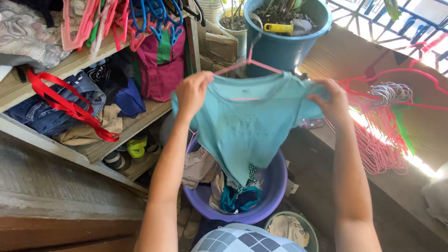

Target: Hanging laundry on a high balcony rack using hangers and a reaching pole

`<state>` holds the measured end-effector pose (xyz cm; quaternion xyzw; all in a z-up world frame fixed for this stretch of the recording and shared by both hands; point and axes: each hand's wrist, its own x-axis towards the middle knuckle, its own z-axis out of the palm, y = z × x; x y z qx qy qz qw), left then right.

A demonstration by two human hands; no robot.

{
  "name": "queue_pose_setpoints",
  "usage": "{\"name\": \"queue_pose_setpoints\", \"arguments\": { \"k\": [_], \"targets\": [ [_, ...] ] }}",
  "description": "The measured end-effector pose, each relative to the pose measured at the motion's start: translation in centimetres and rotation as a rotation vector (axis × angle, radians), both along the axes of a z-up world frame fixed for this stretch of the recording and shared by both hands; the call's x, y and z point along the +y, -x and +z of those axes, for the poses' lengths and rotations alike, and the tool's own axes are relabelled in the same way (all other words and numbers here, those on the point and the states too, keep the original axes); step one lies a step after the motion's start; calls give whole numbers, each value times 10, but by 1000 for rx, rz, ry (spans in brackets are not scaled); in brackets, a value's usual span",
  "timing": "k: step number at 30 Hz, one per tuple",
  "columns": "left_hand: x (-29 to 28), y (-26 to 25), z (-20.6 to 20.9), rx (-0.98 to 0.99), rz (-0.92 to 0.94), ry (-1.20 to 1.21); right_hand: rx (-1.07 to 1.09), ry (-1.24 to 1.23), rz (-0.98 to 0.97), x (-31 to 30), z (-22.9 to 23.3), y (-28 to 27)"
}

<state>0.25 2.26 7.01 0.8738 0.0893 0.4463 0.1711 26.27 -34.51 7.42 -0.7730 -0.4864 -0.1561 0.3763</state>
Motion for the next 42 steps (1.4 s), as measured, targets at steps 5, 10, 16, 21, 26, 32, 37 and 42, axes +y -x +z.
{"name": "queue_pose_setpoints", "arguments": {
  "k": [5, 10, 16, 21, 26, 32, 37, 42],
  "targets": [
    [5, 4, 21, 195, 156, 184, 347, -324, 20, 6, -49, 8],
    [9, 13, 14, 340, 240, 310, 558, -349, -136, 45, -208, 19],
    [27, 41, 5, 136, 90, 494, 1290, 193, -322, 117, -279, 103],
    [44, 71, -22, -2, 12, 581, 1857, -221, 112, 166, -274, 116],
    [62, 96, -90, 85, 64, 612, 1492, -101, 56, 192, -303, 153],
    [63, 111, -181, 325, 200, 677, 844, 64, -27, 173, -359, 233],
    [74, 105, -324, 326, 221, 803, 864, 254, 122, 174, -434, 258],
    [29, 111, -387, 358, 291, 1093, 839, 878, 342, 144, -532, 242]
  ]
}}
